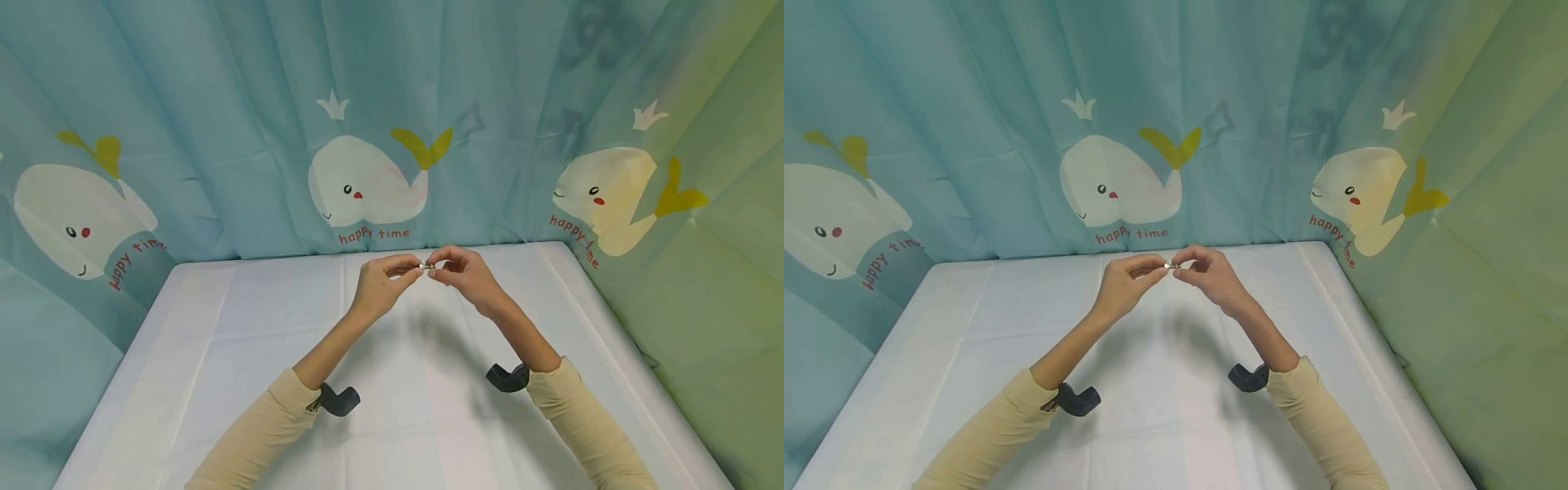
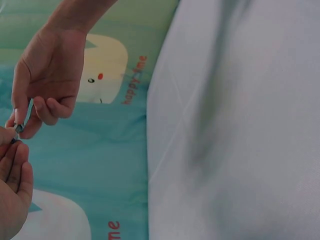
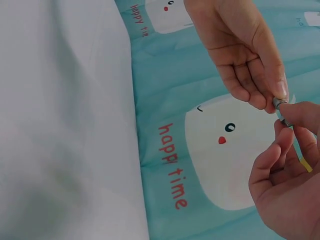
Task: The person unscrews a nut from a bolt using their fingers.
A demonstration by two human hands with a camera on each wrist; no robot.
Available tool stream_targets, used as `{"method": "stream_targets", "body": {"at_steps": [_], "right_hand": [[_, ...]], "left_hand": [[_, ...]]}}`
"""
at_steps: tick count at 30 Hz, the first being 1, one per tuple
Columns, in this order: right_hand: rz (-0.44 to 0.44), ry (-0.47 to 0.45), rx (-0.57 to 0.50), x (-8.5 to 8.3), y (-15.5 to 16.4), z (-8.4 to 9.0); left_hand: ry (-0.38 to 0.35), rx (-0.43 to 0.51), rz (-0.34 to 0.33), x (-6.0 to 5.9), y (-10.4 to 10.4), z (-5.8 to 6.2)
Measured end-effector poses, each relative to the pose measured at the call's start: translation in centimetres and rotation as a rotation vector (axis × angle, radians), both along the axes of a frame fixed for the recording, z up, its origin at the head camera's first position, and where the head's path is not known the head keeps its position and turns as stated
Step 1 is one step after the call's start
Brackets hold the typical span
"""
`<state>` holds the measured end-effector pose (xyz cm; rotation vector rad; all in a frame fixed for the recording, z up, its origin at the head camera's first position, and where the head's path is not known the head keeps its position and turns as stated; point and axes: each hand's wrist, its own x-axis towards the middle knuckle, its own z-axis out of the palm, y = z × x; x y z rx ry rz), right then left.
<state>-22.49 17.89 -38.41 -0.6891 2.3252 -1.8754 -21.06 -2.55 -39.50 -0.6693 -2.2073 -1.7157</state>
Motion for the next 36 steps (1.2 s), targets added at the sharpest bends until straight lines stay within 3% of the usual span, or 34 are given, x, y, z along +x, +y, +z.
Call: {"method": "stream_targets", "body": {"at_steps": [6, 13, 27, 36], "right_hand": [[0.018, -0.023, 0.012, -0.12, -0.02, -0.06], [-0.030, -0.049, 0.028, -0.31, -0.13, -0.17], [-0.023, 0.026, -0.002, 0.09, 0.05, 0.13], [0.004, 0.016, -0.021, 0.09, -0.05, -0.04]], "left_hand": [[0.004, 0.008, 0.001, -0.07, 0.03, 0.10], [0.007, 0.011, -0.005, -0.16, 0.06, 0.15], [0.002, 0.000, -0.003, -0.03, -0.05, 0.19], [0.003, -0.004, -0.001, 0.00, -0.03, 0.12]]}}
